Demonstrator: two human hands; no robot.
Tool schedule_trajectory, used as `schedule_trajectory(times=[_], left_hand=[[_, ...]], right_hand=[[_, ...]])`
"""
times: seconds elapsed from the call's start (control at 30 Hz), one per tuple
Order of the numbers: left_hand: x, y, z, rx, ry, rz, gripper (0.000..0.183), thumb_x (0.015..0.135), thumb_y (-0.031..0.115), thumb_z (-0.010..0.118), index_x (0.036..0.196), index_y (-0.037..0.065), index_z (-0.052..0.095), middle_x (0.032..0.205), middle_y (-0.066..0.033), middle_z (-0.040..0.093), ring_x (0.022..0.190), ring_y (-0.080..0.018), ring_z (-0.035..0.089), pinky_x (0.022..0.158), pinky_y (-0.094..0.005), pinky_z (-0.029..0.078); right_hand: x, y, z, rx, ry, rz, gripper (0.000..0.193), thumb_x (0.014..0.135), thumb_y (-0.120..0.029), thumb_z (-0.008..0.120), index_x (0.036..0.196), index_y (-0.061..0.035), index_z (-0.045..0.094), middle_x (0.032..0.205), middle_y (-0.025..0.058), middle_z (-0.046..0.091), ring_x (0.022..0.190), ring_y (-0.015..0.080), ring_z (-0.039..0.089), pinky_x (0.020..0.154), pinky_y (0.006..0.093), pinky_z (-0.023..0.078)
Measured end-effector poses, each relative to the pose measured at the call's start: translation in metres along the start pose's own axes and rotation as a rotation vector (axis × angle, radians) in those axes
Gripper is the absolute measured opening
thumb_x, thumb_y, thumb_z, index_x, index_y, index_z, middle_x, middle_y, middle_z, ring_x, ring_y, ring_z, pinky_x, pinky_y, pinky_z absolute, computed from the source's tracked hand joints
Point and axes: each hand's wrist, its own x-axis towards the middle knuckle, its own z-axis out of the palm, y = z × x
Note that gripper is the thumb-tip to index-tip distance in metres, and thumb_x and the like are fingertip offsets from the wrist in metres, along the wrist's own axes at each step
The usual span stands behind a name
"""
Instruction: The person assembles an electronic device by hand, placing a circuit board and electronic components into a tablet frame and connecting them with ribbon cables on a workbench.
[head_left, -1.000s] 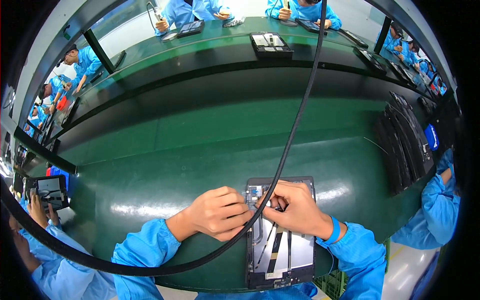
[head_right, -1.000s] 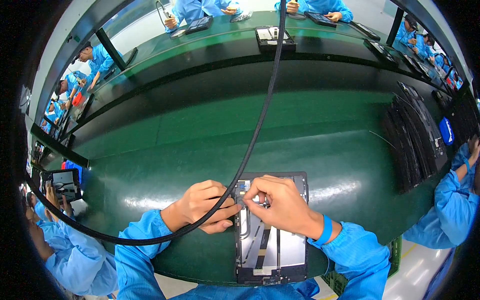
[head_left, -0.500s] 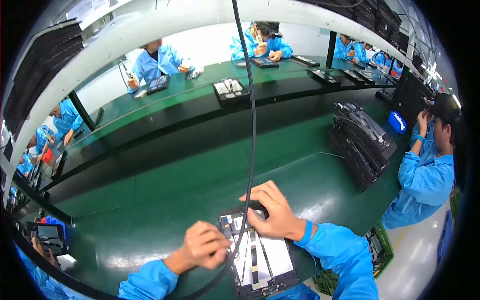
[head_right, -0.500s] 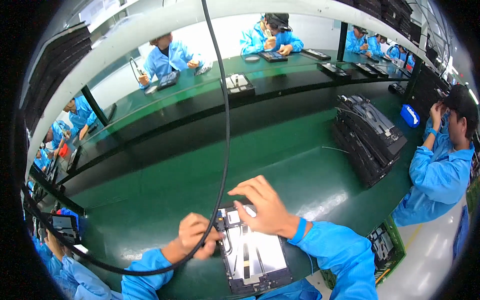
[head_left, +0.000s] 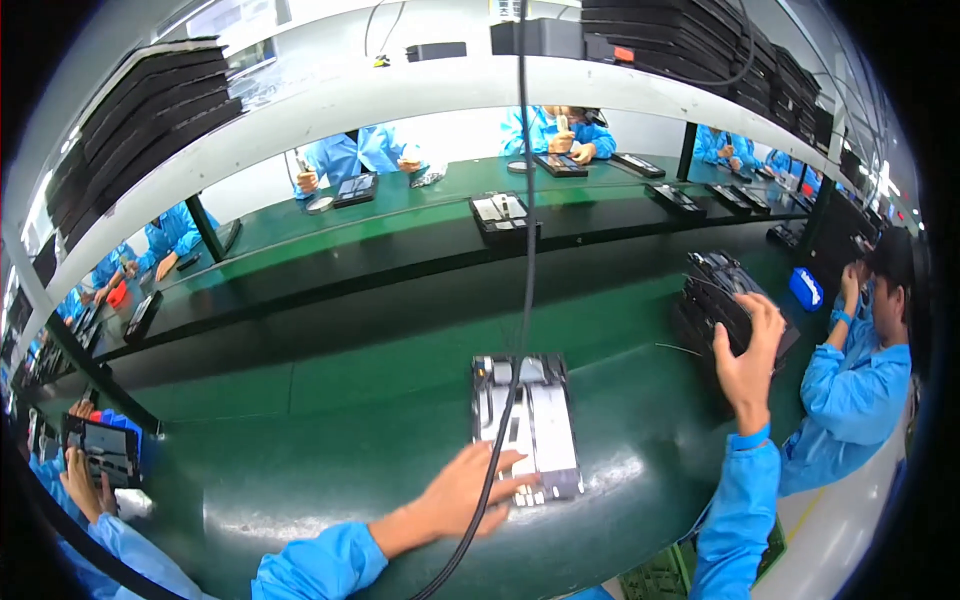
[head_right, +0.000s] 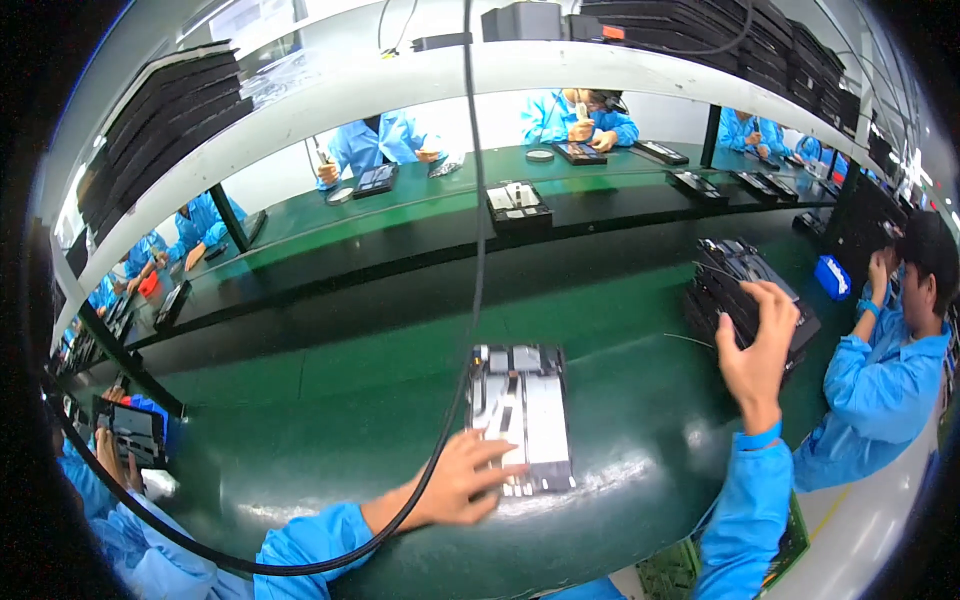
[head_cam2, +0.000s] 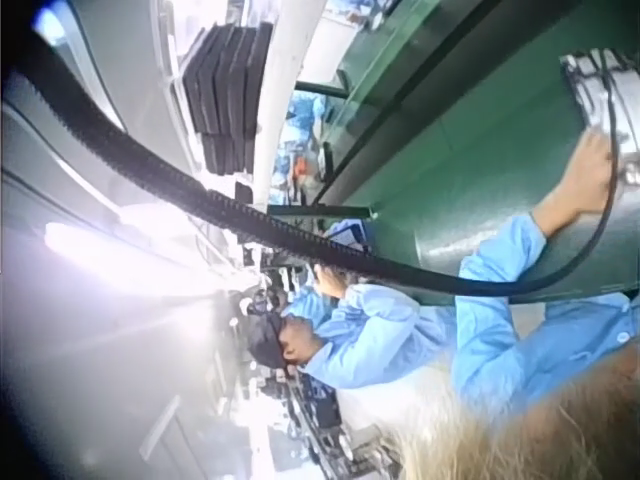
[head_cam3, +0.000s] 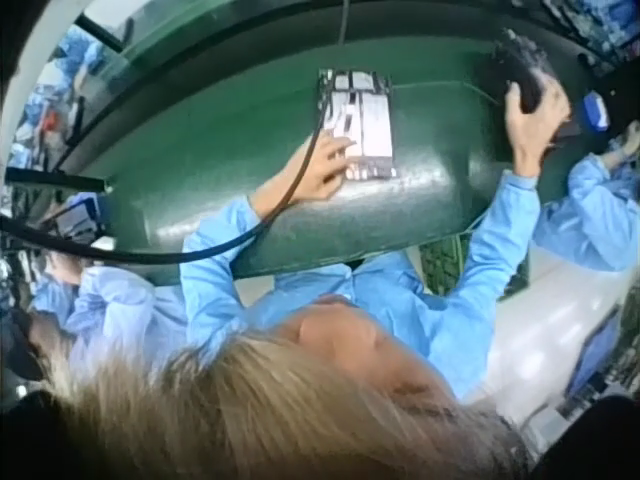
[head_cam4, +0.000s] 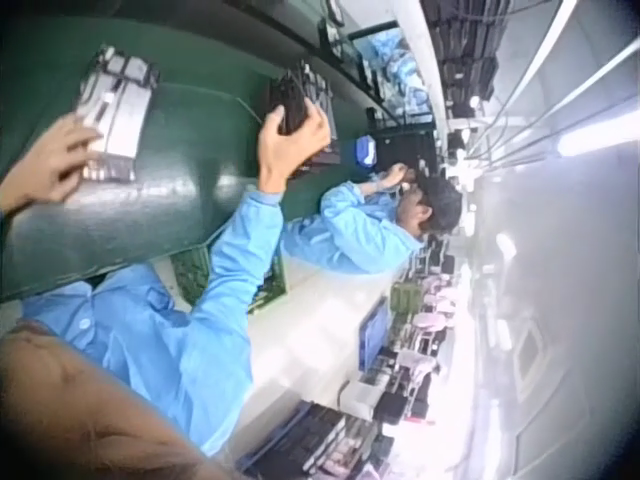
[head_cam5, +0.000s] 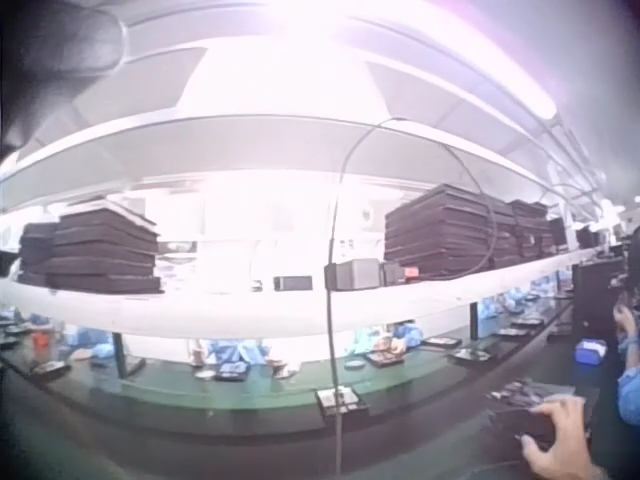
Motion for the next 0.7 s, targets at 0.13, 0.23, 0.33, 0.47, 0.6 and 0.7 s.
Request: schedule_trajectory(times=[0.13,0.23,0.33,0.47,0.6,0.7], left_hand=[[0.017,-0.062,-0.016,0.128,0.183,-0.117,0.060,0.076,0.016,0.077,0.136,0.008,0.071,0.134,-0.0177,0.069,0.115,-0.0389,0.065,0.105,-0.0509,0.051],[0.029,-0.103,-0.028,0.229,0.283,-0.223,0.061,0.079,0.016,0.078,0.138,0.006,0.068,0.131,-0.0164,0.068,0.117,-0.0384,0.063,0.108,-0.0497,0.050],[0.029,-0.122,-0.031,0.297,0.379,-0.363,0.066,0.079,0.011,0.076,0.144,0.004,0.063,0.132,-0.0175,0.066,0.127,-0.0395,0.059,0.112,-0.0505,0.048],[0.027,-0.103,-0.029,0.312,0.418,-0.401,0.069,0.079,0.008,0.074,0.146,0.004,0.060,0.137,-0.0188,0.064,0.134,-0.0400,0.055,0.115,-0.0512,0.047],[0.016,-0.084,-0.024,0.240,0.449,-0.332,0.068,0.080,0.007,0.072,0.147,0.004,0.059,0.141,-0.0191,0.062,0.137,-0.0404,0.055,0.117,-0.0512,0.046],[0.017,-0.063,-0.023,0.224,0.455,-0.283,0.067,0.081,0.006,0.072,0.147,0.003,0.059,0.141,-0.0187,0.063,0.139,-0.0403,0.054,0.118,-0.0516,0.045]], right_hand=[[0.011,0.100,-0.027,-0.297,-0.388,0.106,0.111,0.074,-0.043,0.092,0.167,-0.0091,0.041,0.163,0.0240,0.045,0.153,0.0447,0.040,0.127,0.0555,0.033],[0.025,0.153,-0.045,-0.331,-0.868,0.362,0.151,0.062,-0.074,0.096,0.177,-0.0075,0.023,0.176,0.0272,0.031,0.165,0.0484,0.025,0.134,0.0586,0.022],[0.042,0.146,-0.048,-0.313,-1.065,0.400,0.160,0.058,-0.079,0.094,0.179,-0.0117,0.016,0.181,0.0347,0.014,0.168,0.0521,0.013,0.135,0.0625,0.015],[0.068,0.165,-0.033,-0.318,-1.089,0.482,0.158,0.055,-0.076,0.096,0.180,-0.0170,0.018,0.179,0.0353,0.019,0.166,0.0537,0.021,0.135,0.0620,0.017],[0.073,0.171,-0.020,-0.181,-0.980,0.467,0.147,0.055,-0.059,0.097,0.178,-0.0171,0.027,0.165,0.0316,0.044,0.152,0.0517,0.045,0.130,0.0575,0.031],[0.059,0.192,-0.027,-0.177,-0.807,0.420,0.141,0.052,-0.051,0.098,0.175,-0.0203,0.036,0.158,0.0249,0.055,0.145,0.0484,0.053,0.126,0.0589,0.036]])
